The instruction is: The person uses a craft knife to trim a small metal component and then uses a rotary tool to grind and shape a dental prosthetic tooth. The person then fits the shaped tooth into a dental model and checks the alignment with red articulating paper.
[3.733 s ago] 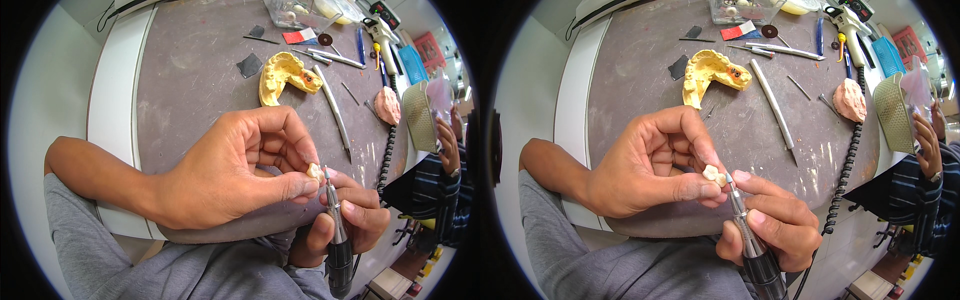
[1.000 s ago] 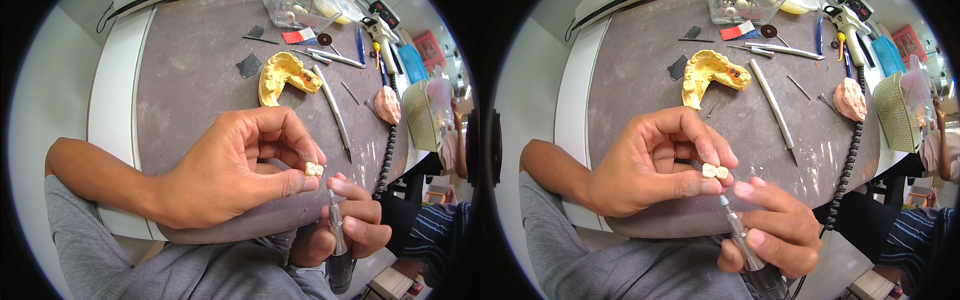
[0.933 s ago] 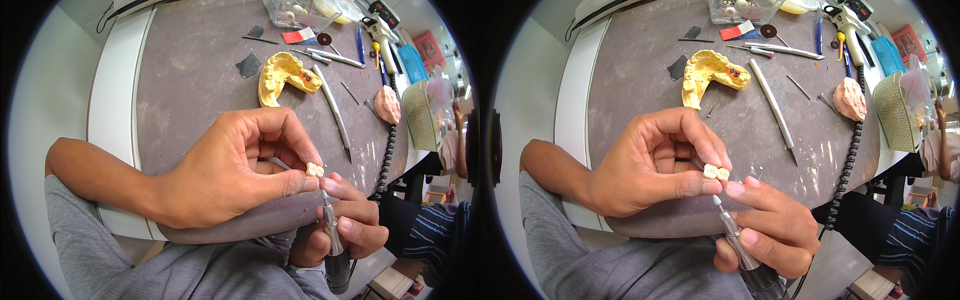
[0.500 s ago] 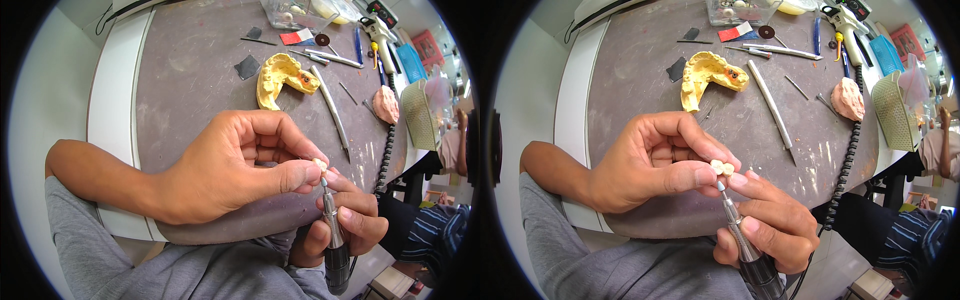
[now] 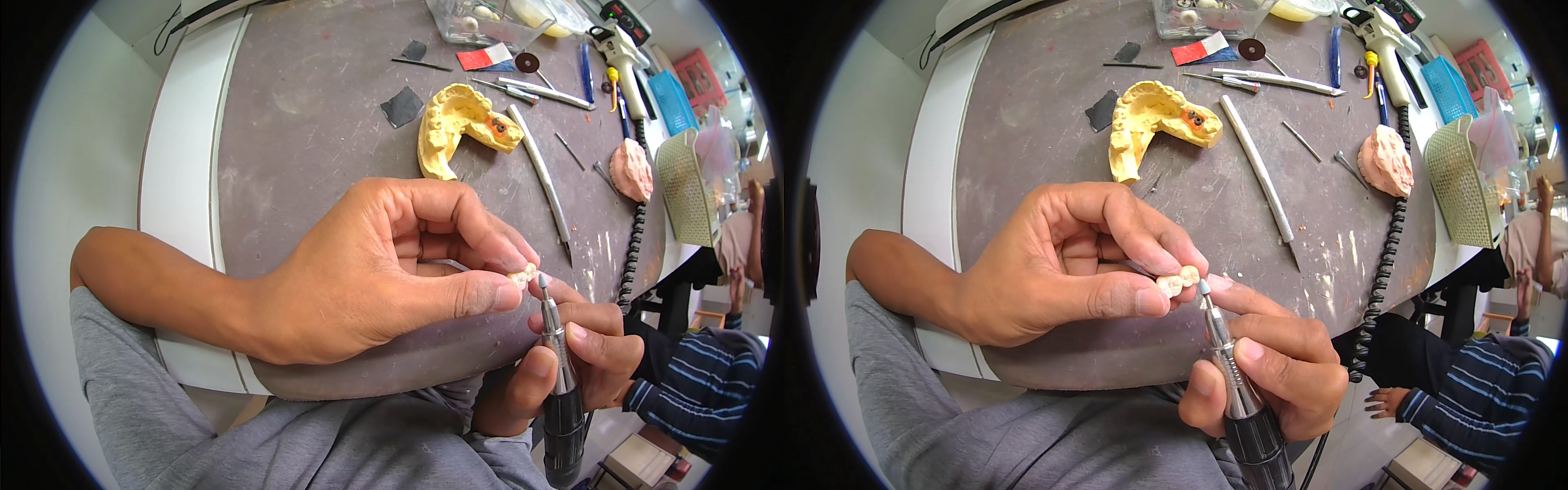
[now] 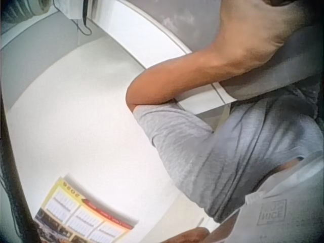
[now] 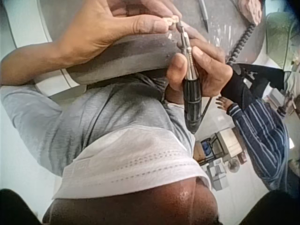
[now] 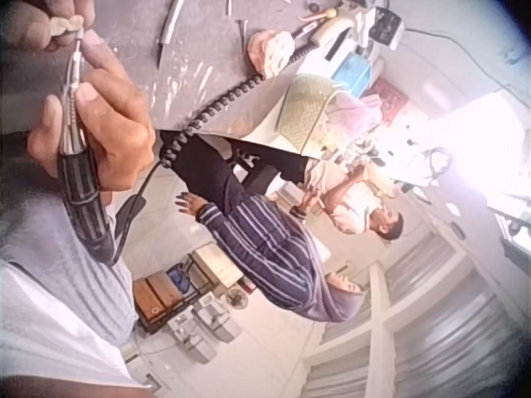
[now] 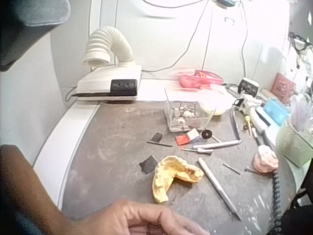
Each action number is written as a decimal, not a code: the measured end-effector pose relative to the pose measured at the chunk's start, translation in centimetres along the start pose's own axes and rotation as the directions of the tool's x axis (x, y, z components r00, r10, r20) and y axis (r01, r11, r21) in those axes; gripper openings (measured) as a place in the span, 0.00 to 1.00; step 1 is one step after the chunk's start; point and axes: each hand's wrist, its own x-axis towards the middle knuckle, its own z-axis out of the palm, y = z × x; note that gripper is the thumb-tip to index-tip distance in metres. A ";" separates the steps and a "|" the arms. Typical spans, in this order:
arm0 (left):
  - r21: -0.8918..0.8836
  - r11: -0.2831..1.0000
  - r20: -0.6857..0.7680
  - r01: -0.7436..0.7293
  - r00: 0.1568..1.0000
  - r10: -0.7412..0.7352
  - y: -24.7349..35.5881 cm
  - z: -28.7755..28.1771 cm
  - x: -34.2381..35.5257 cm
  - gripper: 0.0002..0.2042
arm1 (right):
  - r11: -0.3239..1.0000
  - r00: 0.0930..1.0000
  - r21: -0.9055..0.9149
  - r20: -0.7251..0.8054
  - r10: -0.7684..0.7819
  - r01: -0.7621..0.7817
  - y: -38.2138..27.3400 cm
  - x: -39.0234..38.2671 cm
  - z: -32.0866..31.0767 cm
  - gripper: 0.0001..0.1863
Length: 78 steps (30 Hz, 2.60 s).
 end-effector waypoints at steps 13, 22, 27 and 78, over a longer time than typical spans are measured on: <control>-0.013 1.000 0.000 0.012 1.000 -0.012 0.1 0.0 0.0 0.07 | 0.999 0.996 -0.019 -0.085 0.039 -0.040 -0.1 -0.6 0.9 0.21; 0.009 1.000 -0.004 0.017 1.000 -0.017 0.2 0.1 0.1 0.06 | 0.998 0.992 0.024 -0.116 0.054 -0.052 -0.1 -0.9 1.1 0.22; 0.021 1.000 0.003 0.013 1.000 -0.013 0.2 0.1 0.0 0.06 | 0.998 0.983 0.035 -0.172 0.065 -0.059 -0.2 -1.0 1.4 0.22; 0.021 1.000 -0.014 0.022 1.000 -0.021 0.3 0.2 0.0 0.07 | 0.988 0.988 0.094 -0.090 0.129 -0.120 -0.4 -0.9 0.6 0.20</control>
